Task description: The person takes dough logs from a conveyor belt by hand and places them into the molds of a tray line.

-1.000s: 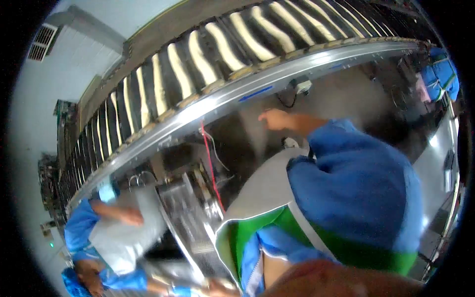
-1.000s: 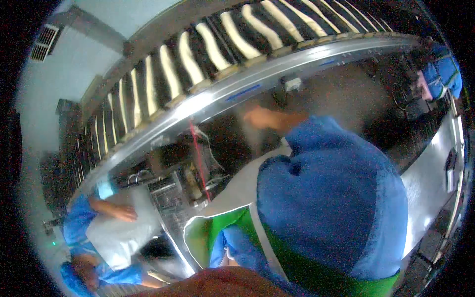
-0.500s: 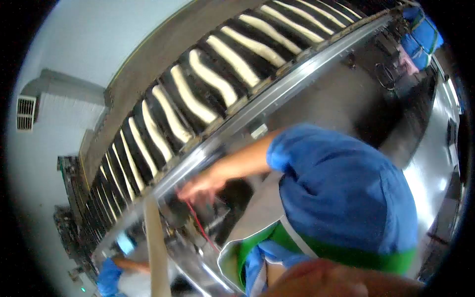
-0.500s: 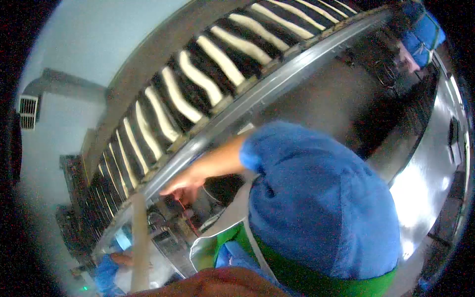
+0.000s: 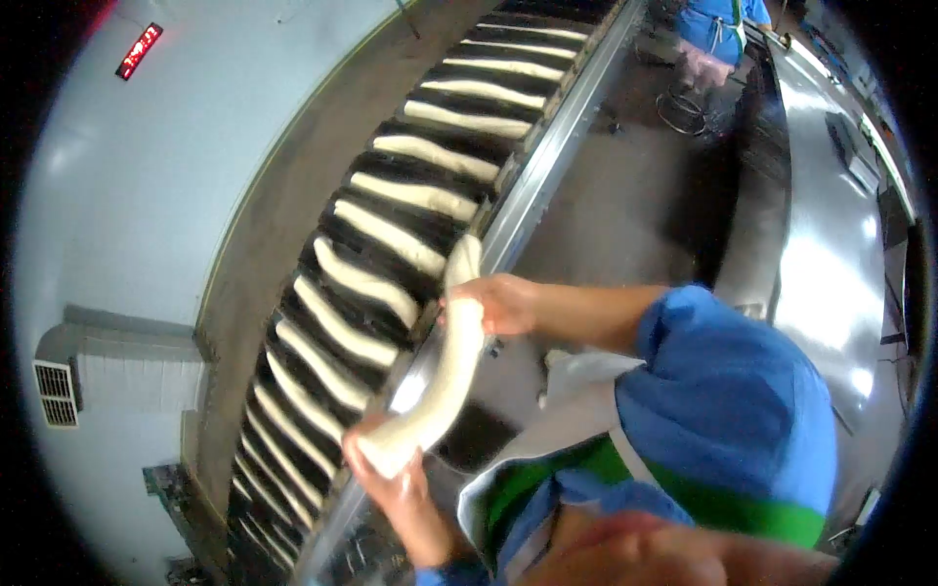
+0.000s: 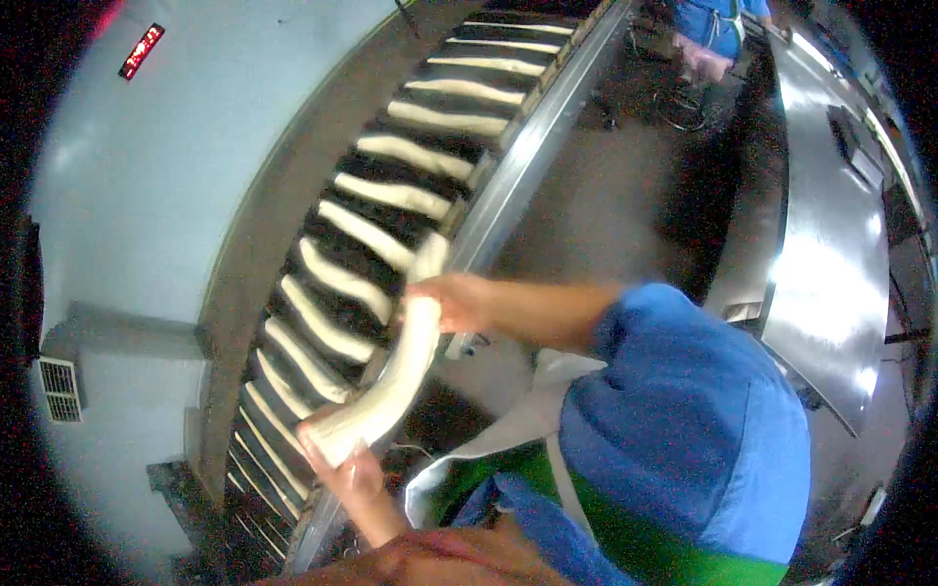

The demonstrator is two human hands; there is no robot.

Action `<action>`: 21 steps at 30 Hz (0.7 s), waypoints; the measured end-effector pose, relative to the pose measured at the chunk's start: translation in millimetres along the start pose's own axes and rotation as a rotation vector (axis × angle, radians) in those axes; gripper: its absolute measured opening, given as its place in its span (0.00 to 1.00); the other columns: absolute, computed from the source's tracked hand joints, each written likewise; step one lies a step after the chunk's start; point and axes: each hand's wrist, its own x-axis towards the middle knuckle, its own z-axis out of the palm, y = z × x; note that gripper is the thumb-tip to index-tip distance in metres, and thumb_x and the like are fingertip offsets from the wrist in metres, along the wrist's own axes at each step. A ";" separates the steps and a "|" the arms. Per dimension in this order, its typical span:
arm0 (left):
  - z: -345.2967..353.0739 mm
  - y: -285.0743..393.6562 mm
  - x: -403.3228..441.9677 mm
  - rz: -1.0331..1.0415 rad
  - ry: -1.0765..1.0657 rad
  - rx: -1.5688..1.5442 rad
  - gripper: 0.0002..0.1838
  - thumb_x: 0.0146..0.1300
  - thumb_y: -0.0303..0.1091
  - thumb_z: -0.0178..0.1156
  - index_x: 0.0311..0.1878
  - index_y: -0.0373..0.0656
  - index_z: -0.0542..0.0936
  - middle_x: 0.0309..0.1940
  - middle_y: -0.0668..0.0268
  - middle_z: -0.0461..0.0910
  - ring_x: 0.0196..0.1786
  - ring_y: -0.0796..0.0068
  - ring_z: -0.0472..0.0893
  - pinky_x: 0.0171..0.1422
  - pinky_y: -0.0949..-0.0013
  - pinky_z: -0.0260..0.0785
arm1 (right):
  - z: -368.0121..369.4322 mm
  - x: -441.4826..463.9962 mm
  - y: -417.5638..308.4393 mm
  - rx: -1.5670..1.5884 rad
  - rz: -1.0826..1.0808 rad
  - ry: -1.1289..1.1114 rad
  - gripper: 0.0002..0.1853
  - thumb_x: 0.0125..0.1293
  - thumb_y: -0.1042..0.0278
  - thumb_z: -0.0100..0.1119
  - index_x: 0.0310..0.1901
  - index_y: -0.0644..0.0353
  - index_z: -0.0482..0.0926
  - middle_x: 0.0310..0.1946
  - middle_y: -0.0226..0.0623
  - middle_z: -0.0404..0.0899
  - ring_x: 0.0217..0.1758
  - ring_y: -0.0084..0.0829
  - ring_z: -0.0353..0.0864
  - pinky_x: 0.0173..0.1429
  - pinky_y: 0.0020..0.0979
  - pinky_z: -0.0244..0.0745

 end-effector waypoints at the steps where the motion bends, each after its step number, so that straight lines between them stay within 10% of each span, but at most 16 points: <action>1: 13.1 -4.7 7.8 -0.064 -0.018 0.003 0.32 0.41 0.30 0.68 0.53 0.38 0.68 0.44 0.58 0.73 0.49 0.63 0.75 0.56 0.61 0.69 | 0.9 -10.9 -6.9 0.006 -0.058 0.134 0.15 0.64 0.67 0.58 0.48 0.67 0.73 0.44 0.45 0.78 0.52 0.42 0.79 0.60 0.41 0.74; 11: 188.4 -78.8 130.6 0.154 -0.474 0.112 0.31 0.42 0.26 0.76 0.48 0.42 0.67 0.45 0.57 0.74 0.50 0.65 0.76 0.55 0.62 0.70 | -36.4 -68.7 -159.5 -0.164 -0.646 0.075 0.33 0.60 0.66 0.62 0.64 0.58 0.58 0.51 0.37 0.72 0.53 0.35 0.76 0.58 0.46 0.73; 21: 434.5 -149.7 269.6 0.207 -0.973 0.417 0.32 0.43 0.27 0.73 0.56 0.46 0.76 0.61 0.59 0.71 0.62 0.61 0.72 0.62 0.65 0.69 | -73.7 -80.0 -570.9 -0.808 -0.739 0.320 0.31 0.57 0.61 0.58 0.62 0.64 0.66 0.49 0.36 0.77 0.41 0.24 0.77 0.39 0.25 0.80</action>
